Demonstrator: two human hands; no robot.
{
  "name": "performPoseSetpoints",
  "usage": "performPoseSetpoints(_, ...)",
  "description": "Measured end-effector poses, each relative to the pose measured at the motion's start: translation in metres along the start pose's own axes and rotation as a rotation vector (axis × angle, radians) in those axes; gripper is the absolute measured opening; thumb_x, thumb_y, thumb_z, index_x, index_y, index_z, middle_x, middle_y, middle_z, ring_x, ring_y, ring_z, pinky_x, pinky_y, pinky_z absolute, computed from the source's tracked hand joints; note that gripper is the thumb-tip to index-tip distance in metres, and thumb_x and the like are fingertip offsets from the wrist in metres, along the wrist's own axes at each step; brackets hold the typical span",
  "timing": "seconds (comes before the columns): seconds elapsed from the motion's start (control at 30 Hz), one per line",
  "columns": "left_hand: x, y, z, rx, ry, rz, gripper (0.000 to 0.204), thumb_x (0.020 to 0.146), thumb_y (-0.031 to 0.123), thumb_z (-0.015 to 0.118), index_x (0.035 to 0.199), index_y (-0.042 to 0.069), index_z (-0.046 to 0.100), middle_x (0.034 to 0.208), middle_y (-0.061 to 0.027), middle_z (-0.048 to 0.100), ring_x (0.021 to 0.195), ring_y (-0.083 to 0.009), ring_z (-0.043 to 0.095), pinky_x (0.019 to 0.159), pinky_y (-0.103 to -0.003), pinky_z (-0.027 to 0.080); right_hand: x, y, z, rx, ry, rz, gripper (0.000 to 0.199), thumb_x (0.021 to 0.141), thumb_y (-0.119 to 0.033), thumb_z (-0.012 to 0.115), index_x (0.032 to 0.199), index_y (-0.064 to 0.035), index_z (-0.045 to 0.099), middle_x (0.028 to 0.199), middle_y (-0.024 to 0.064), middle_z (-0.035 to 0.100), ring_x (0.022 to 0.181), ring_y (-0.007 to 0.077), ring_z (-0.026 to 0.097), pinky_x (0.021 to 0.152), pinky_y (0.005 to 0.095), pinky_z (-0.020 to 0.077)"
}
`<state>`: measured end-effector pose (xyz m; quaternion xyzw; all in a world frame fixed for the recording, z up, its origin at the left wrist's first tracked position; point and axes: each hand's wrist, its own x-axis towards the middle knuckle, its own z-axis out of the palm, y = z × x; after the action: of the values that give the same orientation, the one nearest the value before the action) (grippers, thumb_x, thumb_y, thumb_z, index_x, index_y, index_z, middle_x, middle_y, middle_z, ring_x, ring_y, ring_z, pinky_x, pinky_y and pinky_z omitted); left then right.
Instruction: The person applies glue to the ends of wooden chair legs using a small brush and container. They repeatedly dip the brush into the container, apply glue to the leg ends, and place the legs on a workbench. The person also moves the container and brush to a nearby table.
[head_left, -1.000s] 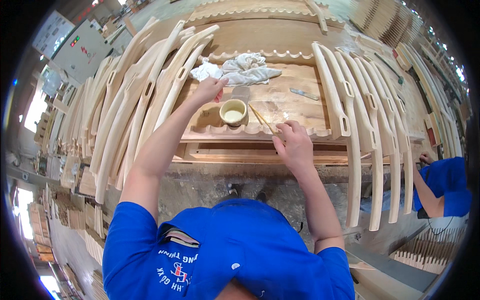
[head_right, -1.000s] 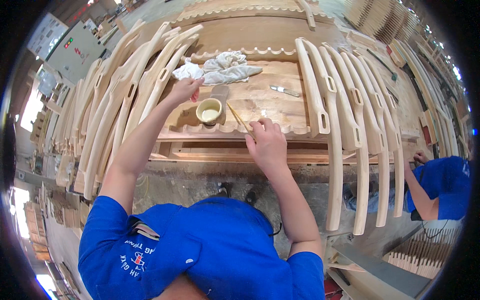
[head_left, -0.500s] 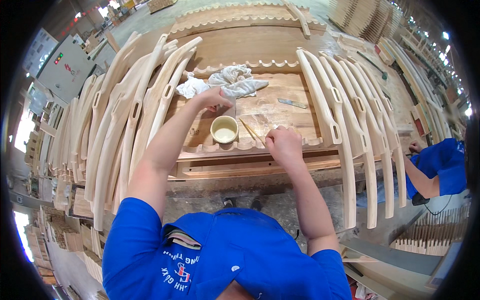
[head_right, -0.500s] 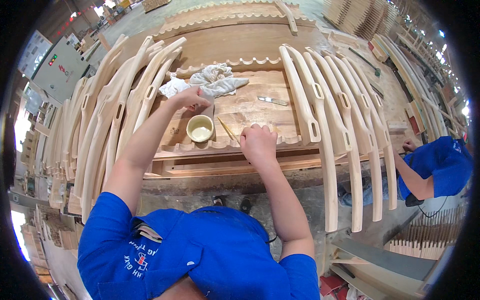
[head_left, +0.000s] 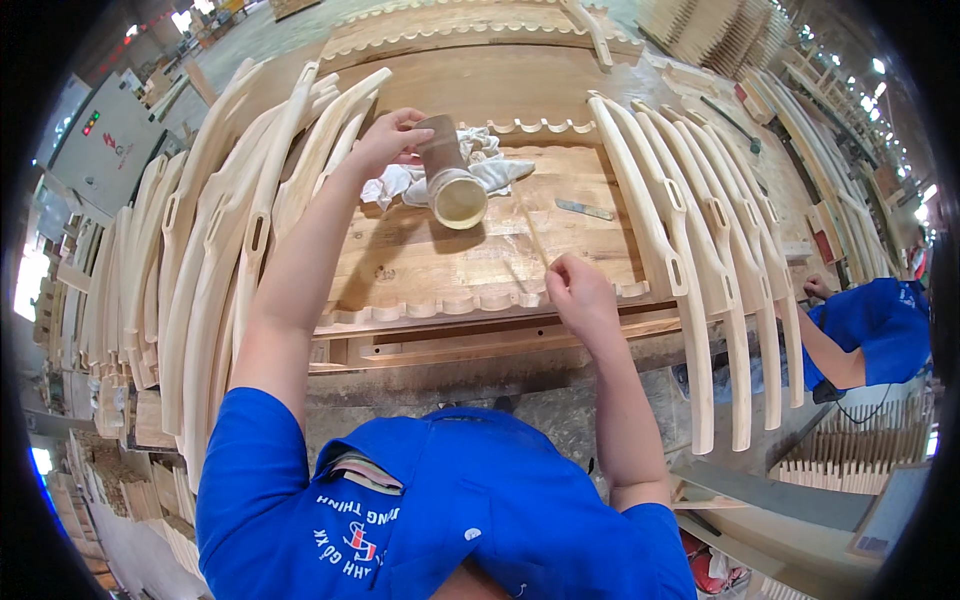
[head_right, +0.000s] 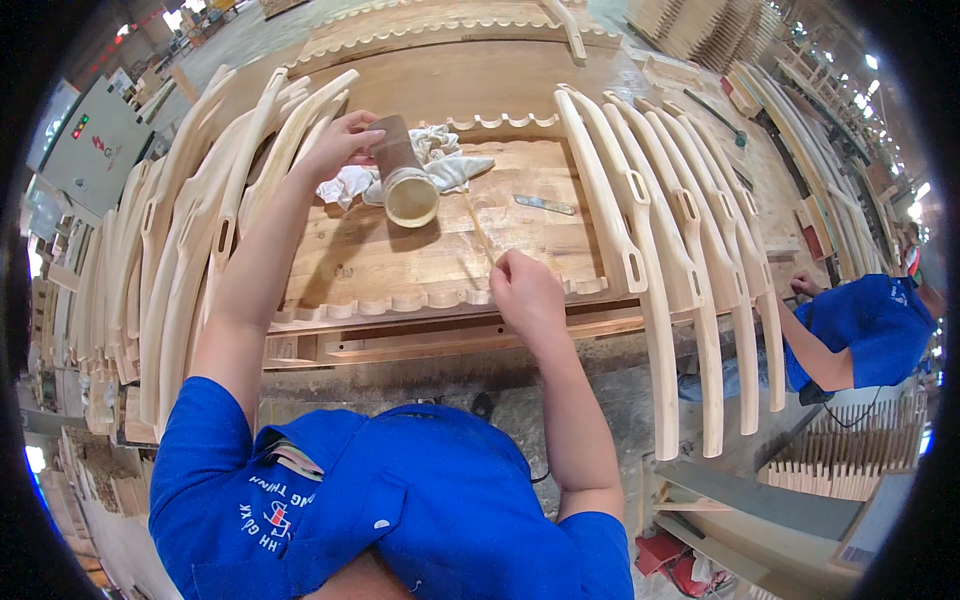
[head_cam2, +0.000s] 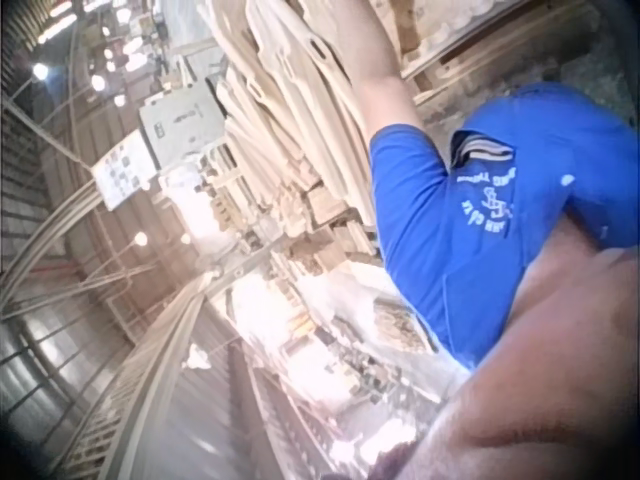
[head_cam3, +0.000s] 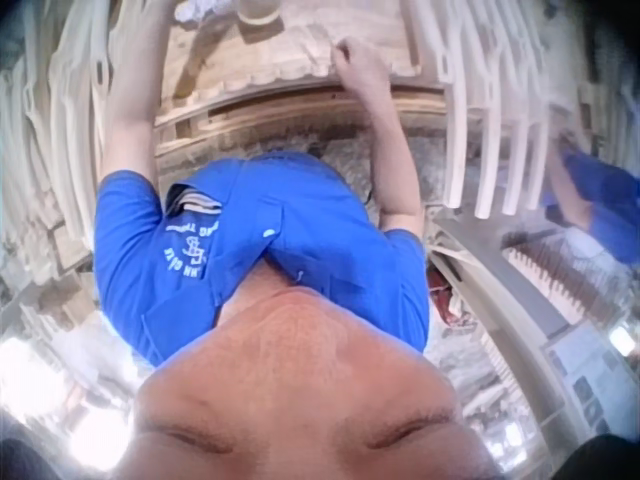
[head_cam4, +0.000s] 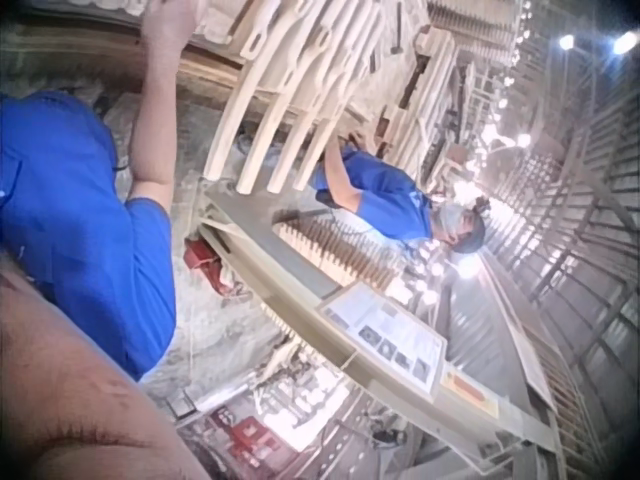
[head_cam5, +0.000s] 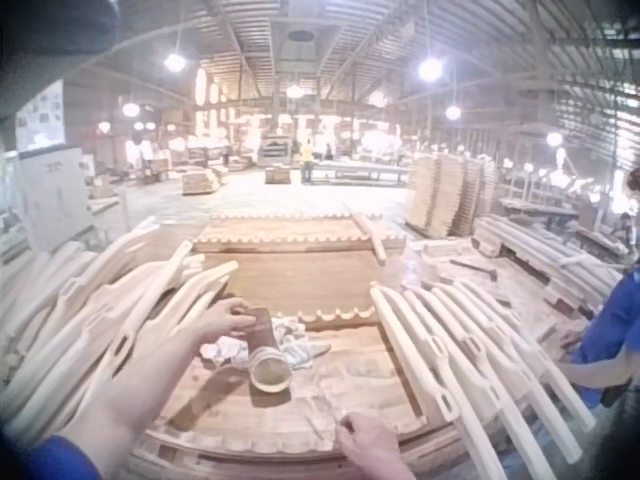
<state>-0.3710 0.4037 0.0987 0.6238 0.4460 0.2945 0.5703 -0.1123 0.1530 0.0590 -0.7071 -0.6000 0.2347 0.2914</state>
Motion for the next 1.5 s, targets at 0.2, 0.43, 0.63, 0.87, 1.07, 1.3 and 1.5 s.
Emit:
performPoseSetpoints(0.2,0.040,-0.019,0.028,0.071,0.031,-0.060,0.046,0.082,0.017,0.069,0.124,0.012,0.050,0.091,-0.0012,0.060,0.071,-0.0120,0.057,0.065,-0.031,0.052,0.019,-0.017,-0.017,-0.225,0.116,-0.155,0.015,0.088,-0.021,0.053,0.087,-0.0078,0.060,0.079,0.0150,0.065,0.071,0.0358,0.062,0.065,0.0456,0.0484)
performPoseSetpoints(0.43,0.052,-0.031,0.048,0.040,-0.028,-0.040,0.039,0.082,0.010,0.066,0.118,0.009,0.051,0.087,-0.0029,0.059,0.069,-0.0100,0.056,0.055,-0.026,0.048,0.083,-0.034,-0.017,-0.625,0.281,-0.394,0.009,0.081,-0.011,0.054,0.085,-0.0119,0.062,0.072,0.0091,0.061,0.072,0.0284,0.062,0.061,0.0421,0.0481)
performPoseSetpoints(0.63,0.050,-0.037,0.043,0.071,-0.054,0.097,0.036,0.083,0.012,0.065,0.117,0.006,0.051,0.082,-0.0050,0.061,0.064,-0.0102,0.055,0.054,-0.024,0.048,0.095,-0.033,0.005,-0.716,0.170,-0.439,0.012,0.079,-0.010,0.054,0.086,-0.0132,0.063,0.075,0.0072,0.062,0.077,0.0253,0.063,0.063,0.0393,0.0487)
performPoseSetpoints(0.87,0.046,-0.040,0.053,0.125,-0.010,0.228,0.039,0.083,0.012,0.065,0.119,0.004,0.052,0.084,-0.0089,0.065,0.066,-0.0135,0.061,0.053,-0.027,0.049,0.090,-0.022,0.003,-0.643,0.246,-0.439,0.009,0.082,-0.013,0.052,0.081,-0.0115,0.062,0.074,0.0091,0.060,0.073,0.0288,0.061,0.061,0.0413,0.0492)
performPoseSetpoints(1.07,0.040,-0.037,0.059,0.173,0.038,0.229,0.040,0.083,0.013,0.065,0.119,0.004,0.052,0.087,-0.0102,0.066,0.068,-0.0135,0.061,0.055,-0.027,0.050,0.085,-0.012,0.002,-0.552,0.226,-0.380,0.009,0.082,-0.011,0.052,0.080,-0.0109,0.061,0.076,0.0093,0.061,0.074,0.0298,0.061,0.062,0.0420,0.0493)
performPoseSetpoints(1.3,0.049,-0.034,0.063,0.049,0.128,0.178,0.038,0.085,0.012,0.064,0.120,0.005,0.052,0.088,-0.0086,0.066,0.073,-0.0131,0.061,0.054,-0.027,0.050,0.087,-0.013,-0.002,-0.613,0.313,-0.353,0.009,0.077,-0.010,0.055,0.077,-0.0122,0.064,0.074,0.0100,0.064,0.076,0.0280,0.065,0.064,0.0404,0.0503)
performPoseSetpoints(1.5,0.042,-0.032,0.068,0.136,0.053,0.215,0.042,0.087,0.014,0.063,0.125,0.009,0.048,0.094,-0.0086,0.064,0.081,-0.0138,0.061,0.062,-0.028,0.052,0.087,-0.013,-0.010,-0.357,0.092,-0.110,0.012,0.079,-0.011,0.054,0.081,-0.0125,0.065,0.076,0.0098,0.064,0.081,0.0297,0.063,0.069,0.0406,0.0501)
